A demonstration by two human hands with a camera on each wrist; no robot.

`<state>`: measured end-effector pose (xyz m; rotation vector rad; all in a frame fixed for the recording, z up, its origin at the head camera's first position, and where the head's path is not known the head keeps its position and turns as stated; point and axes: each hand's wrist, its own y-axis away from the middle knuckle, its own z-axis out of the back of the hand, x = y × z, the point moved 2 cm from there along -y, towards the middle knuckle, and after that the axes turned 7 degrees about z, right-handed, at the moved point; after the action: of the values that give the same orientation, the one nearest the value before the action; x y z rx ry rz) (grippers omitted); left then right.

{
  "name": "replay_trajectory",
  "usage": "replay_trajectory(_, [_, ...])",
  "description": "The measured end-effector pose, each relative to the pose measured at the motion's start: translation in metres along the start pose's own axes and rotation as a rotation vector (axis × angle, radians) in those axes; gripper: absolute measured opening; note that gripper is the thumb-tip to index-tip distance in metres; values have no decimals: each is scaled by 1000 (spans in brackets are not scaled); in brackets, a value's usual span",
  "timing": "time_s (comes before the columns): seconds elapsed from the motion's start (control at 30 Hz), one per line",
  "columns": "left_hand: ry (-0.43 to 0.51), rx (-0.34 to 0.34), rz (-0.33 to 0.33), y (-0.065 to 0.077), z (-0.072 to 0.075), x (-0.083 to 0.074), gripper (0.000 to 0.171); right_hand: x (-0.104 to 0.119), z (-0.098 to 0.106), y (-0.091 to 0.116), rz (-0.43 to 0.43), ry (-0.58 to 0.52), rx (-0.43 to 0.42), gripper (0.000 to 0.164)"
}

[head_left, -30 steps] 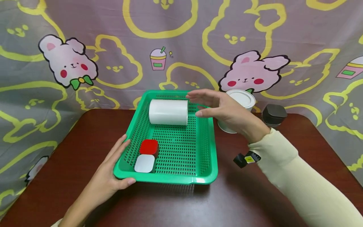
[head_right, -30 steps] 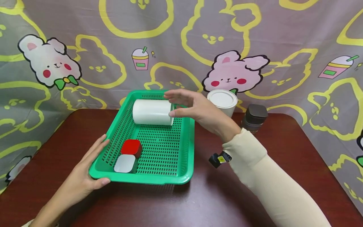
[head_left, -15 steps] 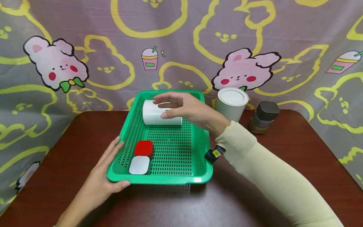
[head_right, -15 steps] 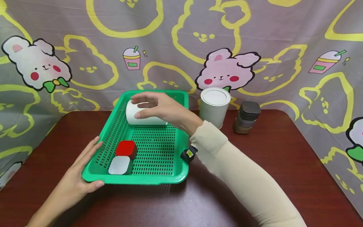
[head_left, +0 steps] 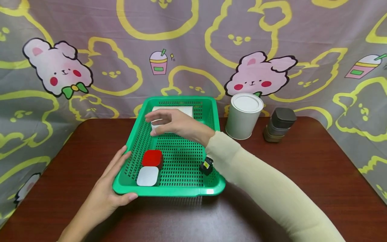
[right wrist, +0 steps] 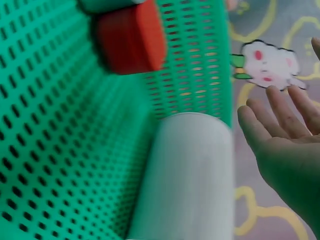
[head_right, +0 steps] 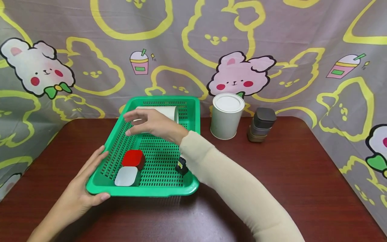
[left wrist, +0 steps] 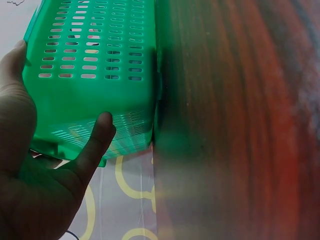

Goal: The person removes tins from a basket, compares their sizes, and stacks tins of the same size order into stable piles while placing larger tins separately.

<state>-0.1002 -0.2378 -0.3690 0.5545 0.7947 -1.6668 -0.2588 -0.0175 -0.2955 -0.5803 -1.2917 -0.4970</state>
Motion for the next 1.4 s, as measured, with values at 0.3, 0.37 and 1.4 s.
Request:
replay_trajectory(0.3, [-5,0,-13,0,0,1,109,-17,-10,-10,-35,19,74,58])
replay_trajectory(0.37, [-4,-2,-14,0,0,0,109,-20,-11,-11,-49,3,99,58])
replay_trajectory(1.4, [-17,3,3,-1,1,2,108,-60,-29,-28,-206,202,370,56])
